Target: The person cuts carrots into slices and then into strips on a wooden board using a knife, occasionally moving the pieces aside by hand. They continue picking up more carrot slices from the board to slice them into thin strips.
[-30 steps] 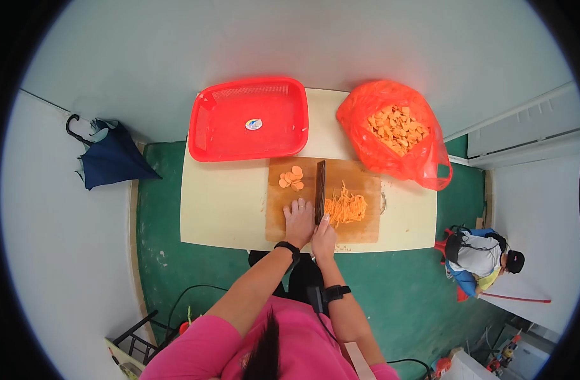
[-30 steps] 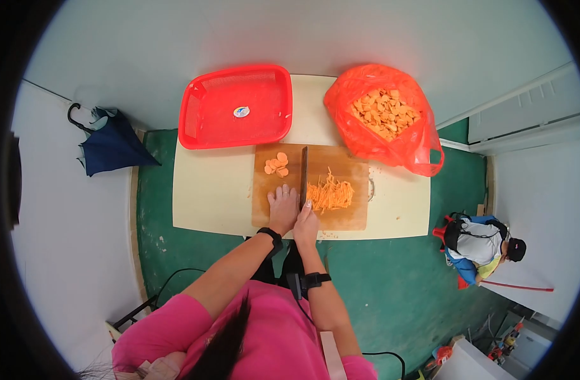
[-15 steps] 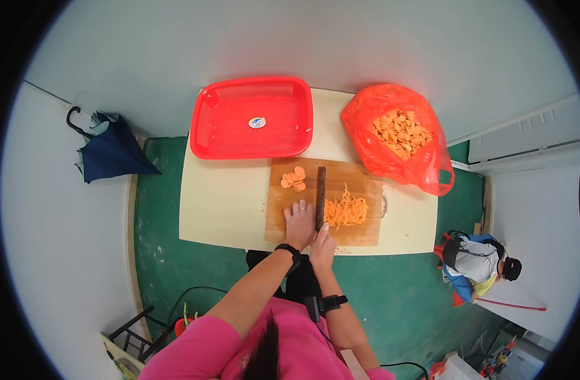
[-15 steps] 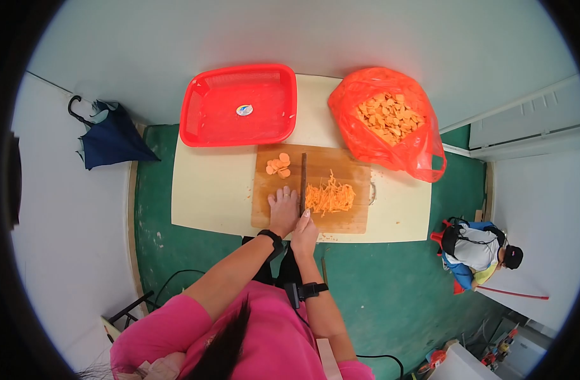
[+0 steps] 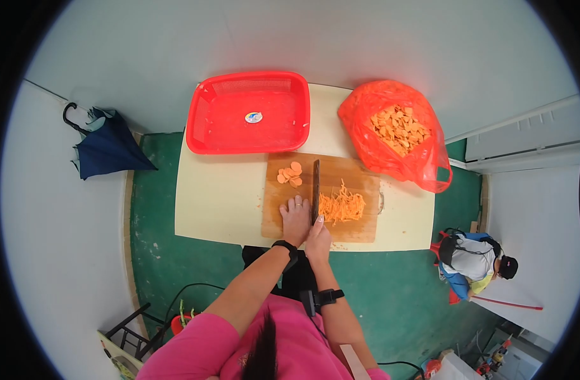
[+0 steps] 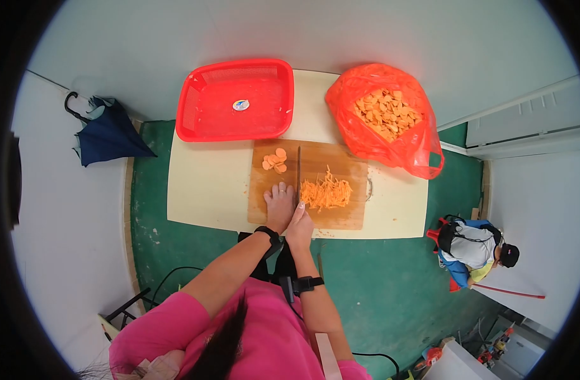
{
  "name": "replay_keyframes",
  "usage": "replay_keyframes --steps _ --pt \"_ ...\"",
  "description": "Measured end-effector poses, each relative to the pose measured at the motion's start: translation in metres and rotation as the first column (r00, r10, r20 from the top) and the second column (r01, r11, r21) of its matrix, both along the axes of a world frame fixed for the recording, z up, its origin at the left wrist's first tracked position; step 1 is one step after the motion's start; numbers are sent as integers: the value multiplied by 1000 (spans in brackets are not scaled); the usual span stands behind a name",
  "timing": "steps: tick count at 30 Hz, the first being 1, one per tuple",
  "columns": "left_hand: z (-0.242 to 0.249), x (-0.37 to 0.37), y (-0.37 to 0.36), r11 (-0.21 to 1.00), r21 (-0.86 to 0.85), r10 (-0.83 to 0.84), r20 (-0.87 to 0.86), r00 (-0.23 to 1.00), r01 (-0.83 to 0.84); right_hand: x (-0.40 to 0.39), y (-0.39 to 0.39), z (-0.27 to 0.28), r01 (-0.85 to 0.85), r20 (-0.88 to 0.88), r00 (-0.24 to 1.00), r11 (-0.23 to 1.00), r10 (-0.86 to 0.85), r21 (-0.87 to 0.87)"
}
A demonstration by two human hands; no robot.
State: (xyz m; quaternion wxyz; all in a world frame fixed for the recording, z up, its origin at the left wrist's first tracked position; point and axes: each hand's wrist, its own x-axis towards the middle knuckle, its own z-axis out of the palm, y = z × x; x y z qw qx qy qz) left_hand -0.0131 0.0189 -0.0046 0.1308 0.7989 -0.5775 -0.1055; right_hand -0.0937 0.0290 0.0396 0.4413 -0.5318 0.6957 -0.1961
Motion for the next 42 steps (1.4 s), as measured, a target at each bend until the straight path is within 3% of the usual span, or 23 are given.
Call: replay_keyframes --steps 3,6,8,12,14,17,22,31,37,42 --pt "-7 -4 1 995 -83 64 7 998 -63 1 -2 -5 5 -41 999 1000 -6 -23" --pt "-13 -6 1 992 -49 111 -37 993 -113 0 -4 -7 9 -36 999 999 -11 -36" --pt "-15 -5 0 991 -67 109 -37 993 -112 -1 -6 2 -14 -23 1000 995 16 98" --pt "-7 -2 0 995 -58 73 -56 996 -76 -4 -5 0 -15 -14 1000 998 16 55" --pt "0 0 0 996 -57 59 -60 996 -62 -7 -6 8 20 72 997 993 -29 113" --pt "4 2 2 996 -70 45 -79 996 -51 -9 1 1 87 162 982 994 -97 70" --pt "2 0 2 988 -146 36 -63 997 -45 -6 2 5 6 56 998 1000 -6 4" --pt "4 2 3 997 -66 21 -91 996 -27 -6 3 12 -20 31 999 999 19 29" --pt "-3 5 1 983 -182 3 -16 1000 -6 -6 -1 8 -35 20 999 999 35 24" --pt "1 3 0 997 -34 67 -103 992 -71 -5 5 5 -9 61 998 1000 10 -12"
